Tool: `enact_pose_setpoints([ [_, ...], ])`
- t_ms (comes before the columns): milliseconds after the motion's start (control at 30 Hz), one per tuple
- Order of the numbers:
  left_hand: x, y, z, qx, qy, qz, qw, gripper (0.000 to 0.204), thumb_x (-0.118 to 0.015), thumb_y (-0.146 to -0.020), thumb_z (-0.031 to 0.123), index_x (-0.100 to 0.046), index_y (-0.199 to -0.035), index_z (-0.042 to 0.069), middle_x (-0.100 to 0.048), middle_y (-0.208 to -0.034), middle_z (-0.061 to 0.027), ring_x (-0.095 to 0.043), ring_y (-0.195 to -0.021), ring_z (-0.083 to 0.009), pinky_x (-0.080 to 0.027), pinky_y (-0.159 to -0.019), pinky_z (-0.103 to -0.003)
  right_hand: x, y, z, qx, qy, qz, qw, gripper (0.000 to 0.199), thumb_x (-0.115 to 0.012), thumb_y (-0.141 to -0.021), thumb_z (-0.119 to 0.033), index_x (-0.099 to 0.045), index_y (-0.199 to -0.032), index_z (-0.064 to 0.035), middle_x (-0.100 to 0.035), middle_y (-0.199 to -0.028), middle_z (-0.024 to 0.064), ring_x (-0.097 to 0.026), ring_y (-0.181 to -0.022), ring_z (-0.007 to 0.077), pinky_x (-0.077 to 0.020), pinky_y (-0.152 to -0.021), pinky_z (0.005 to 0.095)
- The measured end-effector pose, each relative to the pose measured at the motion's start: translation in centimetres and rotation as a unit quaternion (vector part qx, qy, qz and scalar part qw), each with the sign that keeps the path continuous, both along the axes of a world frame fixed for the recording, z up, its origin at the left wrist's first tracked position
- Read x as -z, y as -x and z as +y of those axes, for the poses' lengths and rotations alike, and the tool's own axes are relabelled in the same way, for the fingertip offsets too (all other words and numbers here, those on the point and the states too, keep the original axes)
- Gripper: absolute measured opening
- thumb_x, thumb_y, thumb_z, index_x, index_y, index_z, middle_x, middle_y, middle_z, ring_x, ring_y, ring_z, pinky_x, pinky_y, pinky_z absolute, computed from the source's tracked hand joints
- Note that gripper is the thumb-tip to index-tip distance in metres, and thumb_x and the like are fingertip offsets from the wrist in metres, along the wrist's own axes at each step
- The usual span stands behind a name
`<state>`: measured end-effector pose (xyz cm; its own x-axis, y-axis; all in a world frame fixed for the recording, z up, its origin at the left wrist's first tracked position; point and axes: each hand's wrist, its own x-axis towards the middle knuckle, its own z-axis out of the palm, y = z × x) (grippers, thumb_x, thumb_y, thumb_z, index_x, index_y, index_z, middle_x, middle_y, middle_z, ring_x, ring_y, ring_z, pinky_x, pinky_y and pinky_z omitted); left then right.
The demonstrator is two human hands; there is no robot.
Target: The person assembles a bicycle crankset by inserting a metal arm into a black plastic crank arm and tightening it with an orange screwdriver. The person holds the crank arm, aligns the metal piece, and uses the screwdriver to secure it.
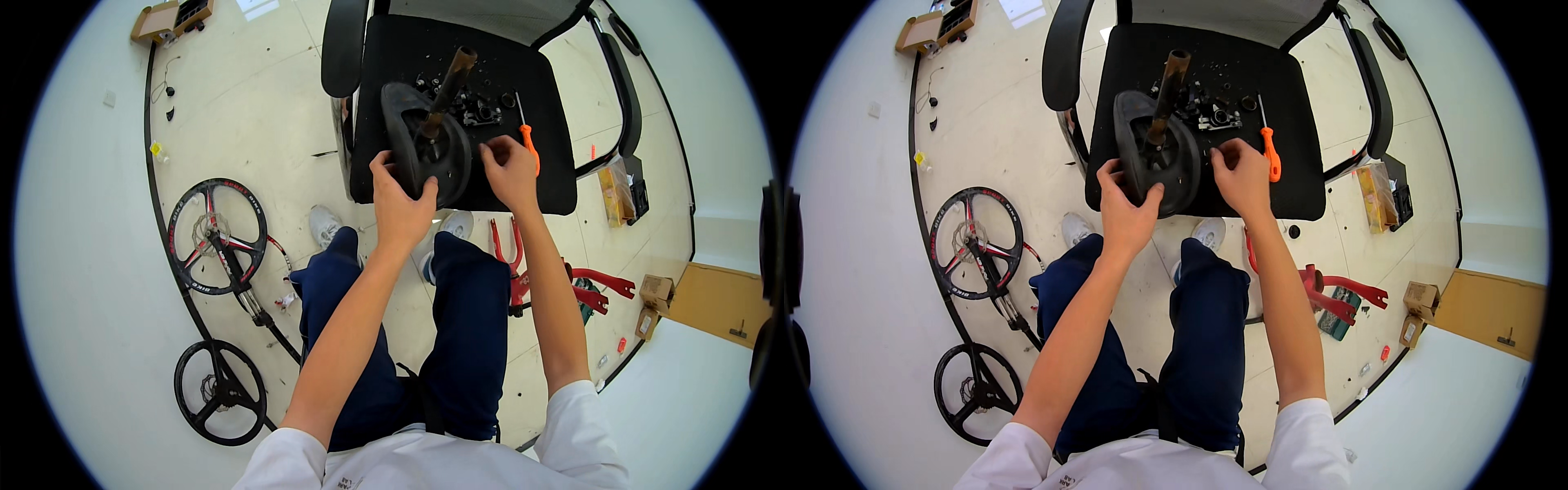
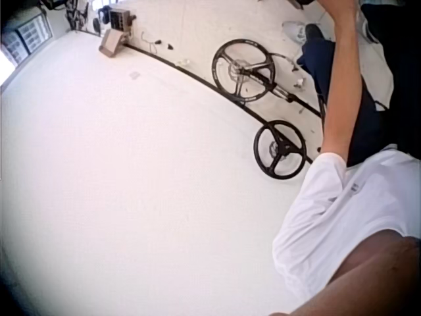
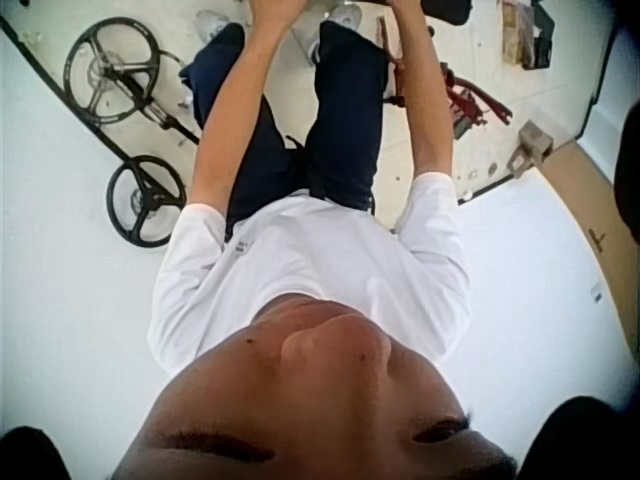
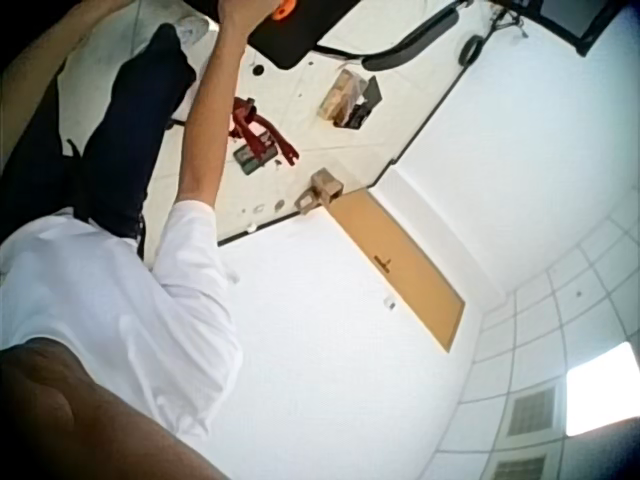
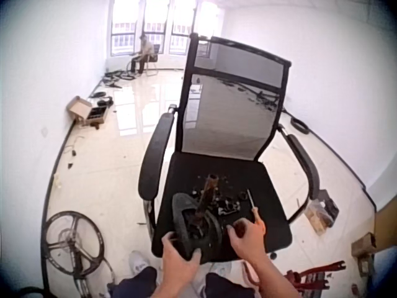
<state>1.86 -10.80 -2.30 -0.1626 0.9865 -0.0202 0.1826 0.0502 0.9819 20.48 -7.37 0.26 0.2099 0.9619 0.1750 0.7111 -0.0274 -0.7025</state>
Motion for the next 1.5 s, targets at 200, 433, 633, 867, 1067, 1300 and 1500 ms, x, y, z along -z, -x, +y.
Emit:
enact_pose_setpoints([
  [200,-0.5,0.6,0.9,-0.013,0.048,-0.106,0.993,0.059,-0.065,-0.090,0.030,-0.041,-0.130,-0.007,-0.060,-0.114,-0.0234,-0.061,-0.104,-0.0327,-0.046,-0.094,-0.039,3.2,-0.1,1.1,-0.019,0.020,-0.095,0.995,0.016,-0.073,-0.080,-0.013,-0.071,-0.084,0.0025,-0.068,-0.079,0.0149,-0.067,-0.069,0.0278,-0.0525,-0.066,0.0354],
  [433,-0.9,1.6,2.5,0.003,0.072,-0.022,0.997,0.060,-0.056,-0.091,0.028,-0.041,-0.136,-0.009,-0.058,-0.125,-0.0304,-0.057,-0.117,-0.0412,-0.042,-0.102,-0.042,1.2,-1.1,2.0,0.001,0.015,0.049,0.999,0.014,-0.069,-0.084,-0.011,-0.071,-0.090,0.0016,-0.072,-0.077,0.0101,-0.070,-0.070,0.0162,-0.0537,-0.067,0.0281],
  [633,-1.5,2.9,2.5,0.011,0.044,0.078,0.996,0.060,-0.052,-0.089,0.025,-0.041,-0.138,-0.008,-0.054,-0.129,-0.0317,-0.053,-0.119,-0.0447,-0.041,-0.104,-0.045,-4.0,-0.5,6.3,-0.114,0.052,0.101,0.987,0.015,-0.069,-0.085,-0.008,-0.072,-0.095,0.0021,-0.073,-0.081,0.0080,-0.070,-0.075,0.0135,-0.0536,-0.070,0.0255],
  [867,-1.5,3.3,2.3,0.015,0.042,0.060,0.997,0.058,-0.052,-0.089,0.021,-0.041,-0.138,-0.007,-0.052,-0.130,-0.0314,-0.052,-0.119,-0.0459,-0.041,-0.103,-0.046,-1.8,3.8,11.0,-0.256,0.062,0.015,0.964,0.016,-0.072,-0.082,-0.008,-0.073,-0.095,0.0009,-0.072,-0.082,0.0097,-0.069,-0.071,0.0162,-0.0542,-0.069,0.0265],
  [1067,-2.1,3.4,2.5,0.018,0.042,0.068,0.997,0.058,-0.053,-0.088,0.019,-0.039,-0.138,-0.007,-0.054,-0.123,-0.0294,-0.055,-0.112,-0.0456,-0.044,-0.098,-0.047,-1.6,5.5,12.5,-0.296,0.094,-0.023,0.950,0.017,-0.070,-0.080,-0.006,-0.073,-0.095,0.0012,-0.071,-0.082,0.0123,-0.068,-0.070,0.0199,-0.0546,-0.068,0.0287],
  [1300,-2.4,3.5,2.6,0.028,0.046,0.066,0.996,0.060,-0.052,-0.088,0.019,-0.038,-0.139,-0.008,-0.053,-0.123,-0.0298,-0.056,-0.110,-0.0460,-0.044,-0.097,-0.048,-2.1,5.6,13.5,-0.301,0.130,-0.077,0.942,0.017,-0.073,-0.081,-0.011,-0.075,-0.093,0.0010,-0.072,-0.082,0.0133,-0.070,-0.072,0.0213,-0.0560,-0.072,0.0294],
  [1500,-2.8,3.4,2.5,0.029,0.073,0.044,0.996,0.060,-0.052,-0.088,0.020,-0.037,-0.139,-0.008,-0.052,-0.128,-0.0309,-0.053,-0.117,-0.0453,-0.041,-0.102,-0.046,-2.0,5.8,13.5,-0.297,0.144,-0.090,0.940,0.014,-0.073,-0.086,-0.012,-0.074,-0.092,0.0013,-0.071,-0.079,0.0097,-0.067,-0.069,0.0148,-0.0551,-0.071,0.0278],
])
